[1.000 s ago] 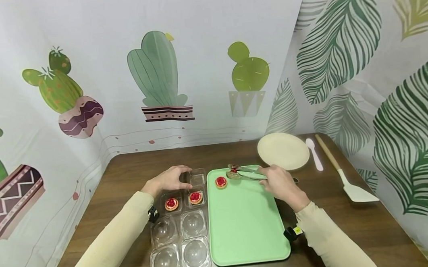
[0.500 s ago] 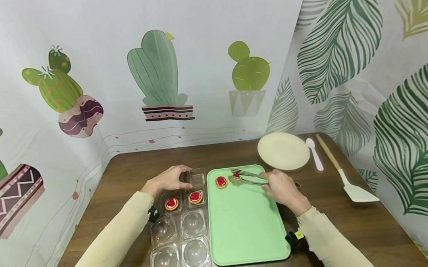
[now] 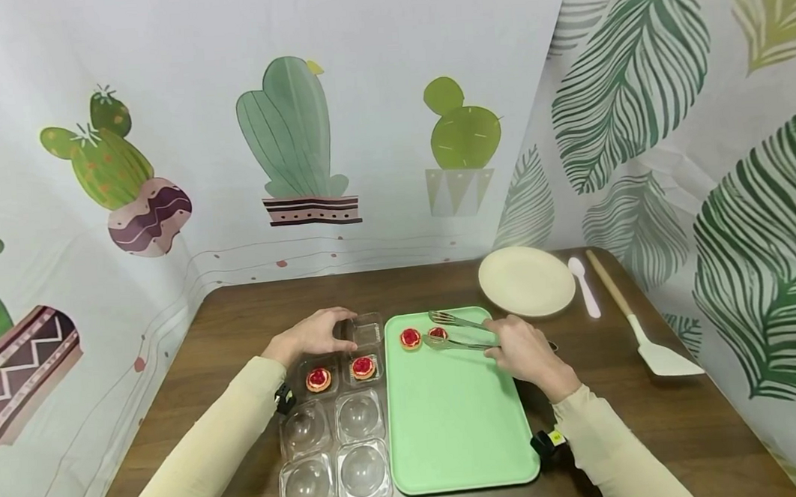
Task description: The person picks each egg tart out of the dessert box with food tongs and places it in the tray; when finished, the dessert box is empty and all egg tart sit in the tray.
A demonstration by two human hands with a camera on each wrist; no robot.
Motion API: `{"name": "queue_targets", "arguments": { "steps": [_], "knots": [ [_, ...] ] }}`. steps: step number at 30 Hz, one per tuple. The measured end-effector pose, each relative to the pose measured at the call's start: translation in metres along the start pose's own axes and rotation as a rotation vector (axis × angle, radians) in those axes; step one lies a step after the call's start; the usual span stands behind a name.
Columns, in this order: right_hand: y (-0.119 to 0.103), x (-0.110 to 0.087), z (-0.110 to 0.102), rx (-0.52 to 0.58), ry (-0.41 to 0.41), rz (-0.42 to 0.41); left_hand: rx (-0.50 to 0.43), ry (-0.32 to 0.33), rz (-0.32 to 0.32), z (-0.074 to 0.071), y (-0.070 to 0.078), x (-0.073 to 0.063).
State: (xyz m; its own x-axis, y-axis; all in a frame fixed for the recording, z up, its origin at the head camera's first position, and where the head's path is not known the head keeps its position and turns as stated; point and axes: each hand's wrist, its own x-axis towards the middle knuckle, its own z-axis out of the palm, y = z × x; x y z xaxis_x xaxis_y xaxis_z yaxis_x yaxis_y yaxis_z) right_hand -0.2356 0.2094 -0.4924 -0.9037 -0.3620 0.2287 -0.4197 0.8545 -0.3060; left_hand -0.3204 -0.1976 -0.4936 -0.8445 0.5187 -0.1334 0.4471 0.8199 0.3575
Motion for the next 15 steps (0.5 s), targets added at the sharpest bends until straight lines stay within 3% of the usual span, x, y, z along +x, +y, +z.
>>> {"name": "queue_targets", "arguments": {
  "steps": [15],
  "knots": [
    [-0.0011, -0.0009, -0.0047, 0.032, 0.013, -0.033, 0.025, -0.008, 0.003, -0.0010, 0.0028, -0.0002]
  ]
}}
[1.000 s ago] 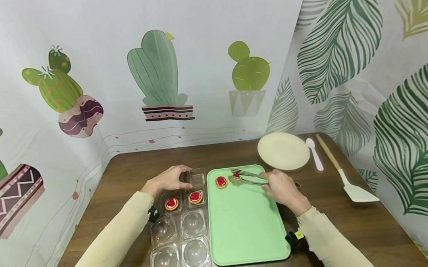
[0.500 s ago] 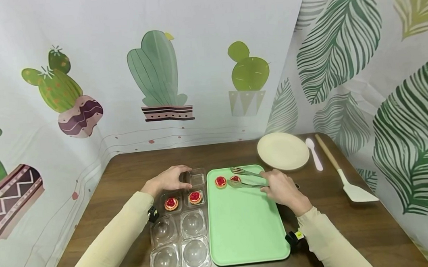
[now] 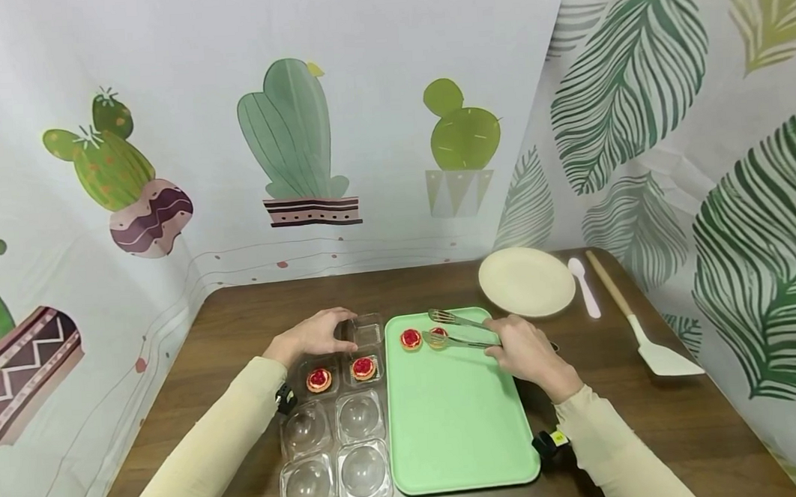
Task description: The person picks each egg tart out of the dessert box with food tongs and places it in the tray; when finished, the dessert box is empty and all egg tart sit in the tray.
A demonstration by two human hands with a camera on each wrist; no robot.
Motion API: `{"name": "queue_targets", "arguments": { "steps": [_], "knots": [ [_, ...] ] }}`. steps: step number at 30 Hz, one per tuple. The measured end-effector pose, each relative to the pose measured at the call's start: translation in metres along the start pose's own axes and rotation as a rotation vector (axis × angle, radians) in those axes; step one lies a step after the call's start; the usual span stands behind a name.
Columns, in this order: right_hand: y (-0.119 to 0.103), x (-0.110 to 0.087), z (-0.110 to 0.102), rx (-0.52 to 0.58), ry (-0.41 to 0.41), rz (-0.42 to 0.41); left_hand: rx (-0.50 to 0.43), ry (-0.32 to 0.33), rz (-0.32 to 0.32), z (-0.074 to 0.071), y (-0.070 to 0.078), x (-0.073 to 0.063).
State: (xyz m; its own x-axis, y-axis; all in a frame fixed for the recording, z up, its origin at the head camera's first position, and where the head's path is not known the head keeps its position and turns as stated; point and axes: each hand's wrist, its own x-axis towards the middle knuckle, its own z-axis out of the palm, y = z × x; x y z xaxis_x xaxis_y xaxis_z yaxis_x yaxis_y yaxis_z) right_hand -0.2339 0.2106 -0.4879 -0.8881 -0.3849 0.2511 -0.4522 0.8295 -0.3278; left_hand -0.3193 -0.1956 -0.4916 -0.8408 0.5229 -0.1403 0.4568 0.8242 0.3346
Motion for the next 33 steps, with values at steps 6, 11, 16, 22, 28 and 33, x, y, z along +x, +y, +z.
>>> {"name": "queue_targets", "arguments": {
  "steps": [6, 11, 16, 22, 28, 33],
  "knots": [
    [-0.001, 0.002, -0.002, 0.001, 0.009, -0.019, 0.014, -0.004, -0.015, 0.003, 0.000, -0.001],
    [-0.004, 0.004, -0.004, 0.000, 0.011, -0.021, 0.001, -0.005, -0.013, 0.003, -0.001, -0.003],
    [-0.009, 0.009, -0.007, -0.004, 0.034, -0.050, -0.017, 0.026, 0.014, -0.003, 0.000, -0.005],
    [-0.017, 0.016, -0.010, -0.017, 0.050, -0.101, -0.009, 0.087, 0.045, -0.012, 0.001, -0.011],
    [-0.029, 0.024, -0.012, -0.035, 0.073, -0.161, 0.003, 0.144, 0.085, -0.019, 0.007, -0.020],
    [-0.041, 0.031, -0.009, -0.052, 0.074, -0.210, 0.034, 0.162, 0.126, -0.018, 0.014, -0.029]
  ]
}}
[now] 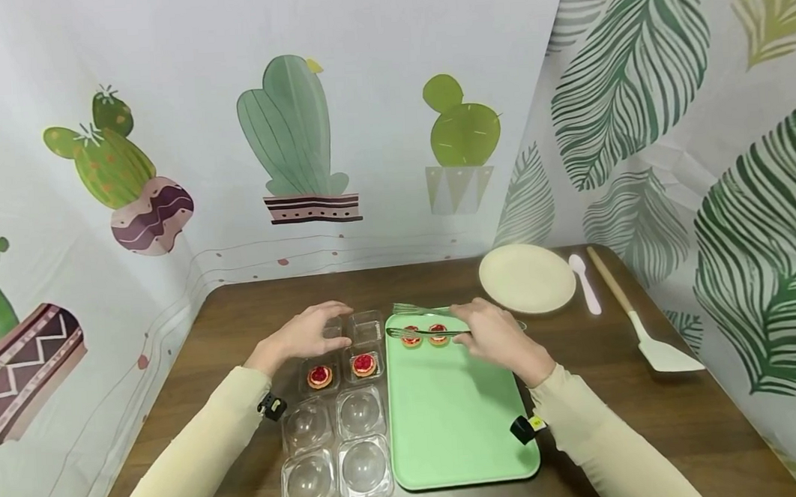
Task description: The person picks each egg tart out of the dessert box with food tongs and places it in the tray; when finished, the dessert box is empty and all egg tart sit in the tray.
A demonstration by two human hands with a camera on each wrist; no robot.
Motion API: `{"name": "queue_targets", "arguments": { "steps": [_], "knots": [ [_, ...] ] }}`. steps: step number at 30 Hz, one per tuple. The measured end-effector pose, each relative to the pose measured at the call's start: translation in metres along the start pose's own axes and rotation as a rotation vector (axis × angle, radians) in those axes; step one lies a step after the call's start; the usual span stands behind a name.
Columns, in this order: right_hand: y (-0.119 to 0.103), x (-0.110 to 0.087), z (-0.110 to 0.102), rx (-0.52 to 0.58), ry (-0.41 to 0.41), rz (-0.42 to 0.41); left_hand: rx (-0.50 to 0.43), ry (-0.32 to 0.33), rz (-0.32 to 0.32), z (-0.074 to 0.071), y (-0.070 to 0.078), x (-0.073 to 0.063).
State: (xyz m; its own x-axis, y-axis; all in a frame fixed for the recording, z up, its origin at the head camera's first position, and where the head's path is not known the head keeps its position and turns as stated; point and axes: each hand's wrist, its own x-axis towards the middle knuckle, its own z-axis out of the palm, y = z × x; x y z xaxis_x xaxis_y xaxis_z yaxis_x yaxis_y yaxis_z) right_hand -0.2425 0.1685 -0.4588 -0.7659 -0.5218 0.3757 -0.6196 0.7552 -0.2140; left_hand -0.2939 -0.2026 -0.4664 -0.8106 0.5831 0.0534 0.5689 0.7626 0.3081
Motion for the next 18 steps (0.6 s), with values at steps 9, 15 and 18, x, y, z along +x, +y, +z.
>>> {"name": "queue_targets", "arguments": {
  "steps": [9, 15, 18],
  "knots": [
    [-0.026, 0.015, 0.008, 0.010, -0.013, -0.155, 0.100, -0.065, -0.025, 0.008, 0.013, -0.021],
    [-0.041, 0.022, 0.016, 0.006, -0.049, -0.200, 0.154, -0.060, -0.008, 0.016, 0.017, -0.033],
    [-0.046, 0.025, 0.019, -0.008, -0.096, -0.184, 0.176, -0.053, -0.013, 0.020, 0.018, -0.037]
  ]
}}
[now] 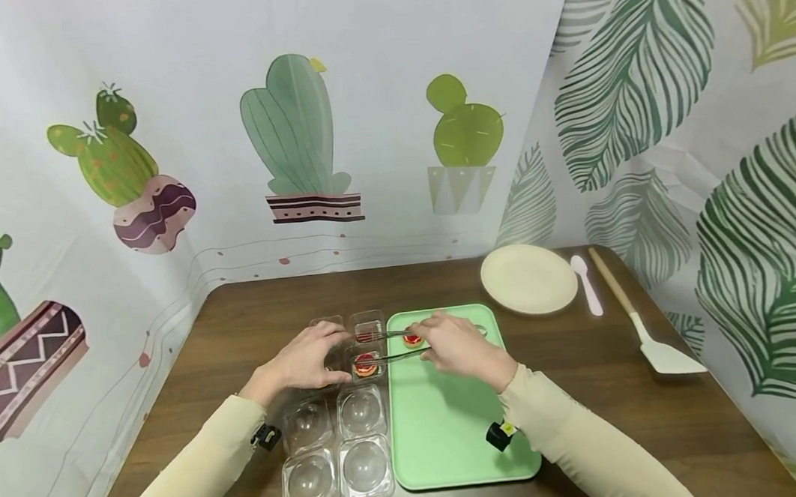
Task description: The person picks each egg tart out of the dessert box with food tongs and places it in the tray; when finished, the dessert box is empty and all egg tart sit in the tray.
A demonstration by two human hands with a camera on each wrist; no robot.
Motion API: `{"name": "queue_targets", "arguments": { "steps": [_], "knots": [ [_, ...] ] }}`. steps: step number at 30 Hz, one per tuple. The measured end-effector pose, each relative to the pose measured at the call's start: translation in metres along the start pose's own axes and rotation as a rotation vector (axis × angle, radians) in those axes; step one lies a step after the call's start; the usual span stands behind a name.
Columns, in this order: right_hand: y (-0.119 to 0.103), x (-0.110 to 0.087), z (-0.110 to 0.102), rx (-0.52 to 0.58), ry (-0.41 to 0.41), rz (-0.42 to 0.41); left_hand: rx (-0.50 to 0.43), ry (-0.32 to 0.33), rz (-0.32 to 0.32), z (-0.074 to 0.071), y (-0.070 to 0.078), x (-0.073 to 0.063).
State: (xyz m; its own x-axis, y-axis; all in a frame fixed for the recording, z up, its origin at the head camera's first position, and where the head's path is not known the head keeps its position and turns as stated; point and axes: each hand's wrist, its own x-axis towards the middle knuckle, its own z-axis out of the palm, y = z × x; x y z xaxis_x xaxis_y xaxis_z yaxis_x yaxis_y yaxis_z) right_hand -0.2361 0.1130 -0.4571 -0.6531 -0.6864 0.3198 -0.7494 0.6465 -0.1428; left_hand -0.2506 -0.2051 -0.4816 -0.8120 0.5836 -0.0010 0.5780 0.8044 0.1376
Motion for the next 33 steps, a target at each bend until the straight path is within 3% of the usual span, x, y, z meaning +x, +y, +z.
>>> {"name": "queue_targets", "arguments": {
  "steps": [23, 33],
  "knots": [
    [-0.015, 0.016, 0.011, -0.148, -0.163, -0.026, 0.064, 0.006, 0.020, 0.021, 0.001, -0.003],
    [-0.015, 0.019, 0.017, -0.158, -0.136, -0.051, 0.076, 0.052, 0.045, 0.020, 0.004, 0.000]
  ]
}}
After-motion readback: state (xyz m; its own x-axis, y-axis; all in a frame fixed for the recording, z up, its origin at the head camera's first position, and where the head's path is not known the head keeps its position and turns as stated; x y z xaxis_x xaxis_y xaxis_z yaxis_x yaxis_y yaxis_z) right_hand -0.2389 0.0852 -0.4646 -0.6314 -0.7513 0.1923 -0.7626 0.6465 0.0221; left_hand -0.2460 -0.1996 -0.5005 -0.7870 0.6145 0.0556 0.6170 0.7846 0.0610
